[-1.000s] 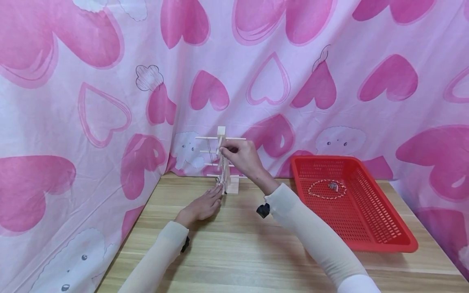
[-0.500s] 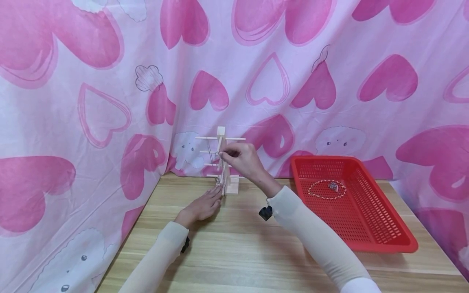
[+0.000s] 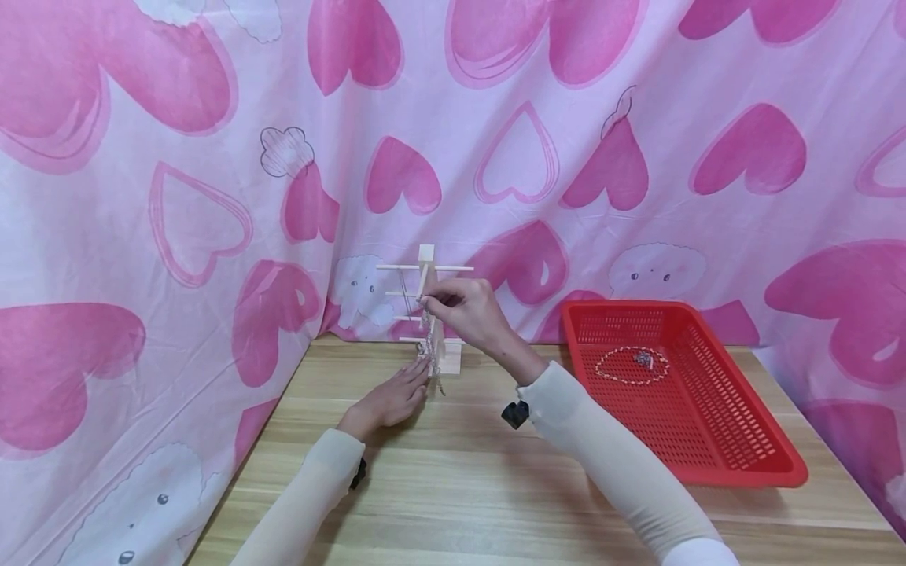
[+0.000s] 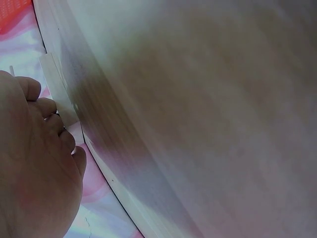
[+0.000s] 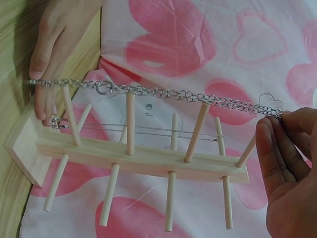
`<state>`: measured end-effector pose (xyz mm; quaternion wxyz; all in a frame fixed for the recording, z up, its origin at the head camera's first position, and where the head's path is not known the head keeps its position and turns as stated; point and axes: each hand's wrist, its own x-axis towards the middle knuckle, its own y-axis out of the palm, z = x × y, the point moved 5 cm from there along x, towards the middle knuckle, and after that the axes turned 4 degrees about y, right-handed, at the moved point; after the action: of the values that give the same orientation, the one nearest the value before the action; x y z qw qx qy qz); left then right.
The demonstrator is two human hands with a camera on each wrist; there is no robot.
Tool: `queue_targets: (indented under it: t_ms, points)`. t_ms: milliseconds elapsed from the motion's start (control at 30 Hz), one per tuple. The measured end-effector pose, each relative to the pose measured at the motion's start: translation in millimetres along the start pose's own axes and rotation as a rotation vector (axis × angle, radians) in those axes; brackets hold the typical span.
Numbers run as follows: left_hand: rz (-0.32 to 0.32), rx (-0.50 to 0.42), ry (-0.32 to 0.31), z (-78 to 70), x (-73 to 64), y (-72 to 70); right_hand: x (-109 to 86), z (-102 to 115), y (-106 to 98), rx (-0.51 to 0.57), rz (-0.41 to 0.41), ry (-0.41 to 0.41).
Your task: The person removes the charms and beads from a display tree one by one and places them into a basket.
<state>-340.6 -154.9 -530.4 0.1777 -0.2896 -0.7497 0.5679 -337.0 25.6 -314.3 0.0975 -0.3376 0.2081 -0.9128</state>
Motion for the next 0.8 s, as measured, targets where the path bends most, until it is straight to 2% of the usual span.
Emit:
queue_targets:
  t_ms: [433,800]
  points:
    - [-0.015,-0.002,0.007,-0.2,0.4,-0.6,0.4,-1,-5,0.004,-0.03,-0.013]
    - [0.003,0.009,-0.005,0.0,-0.4,0.1,1.2,-2,-25,0.022,-0.081,-0.02]
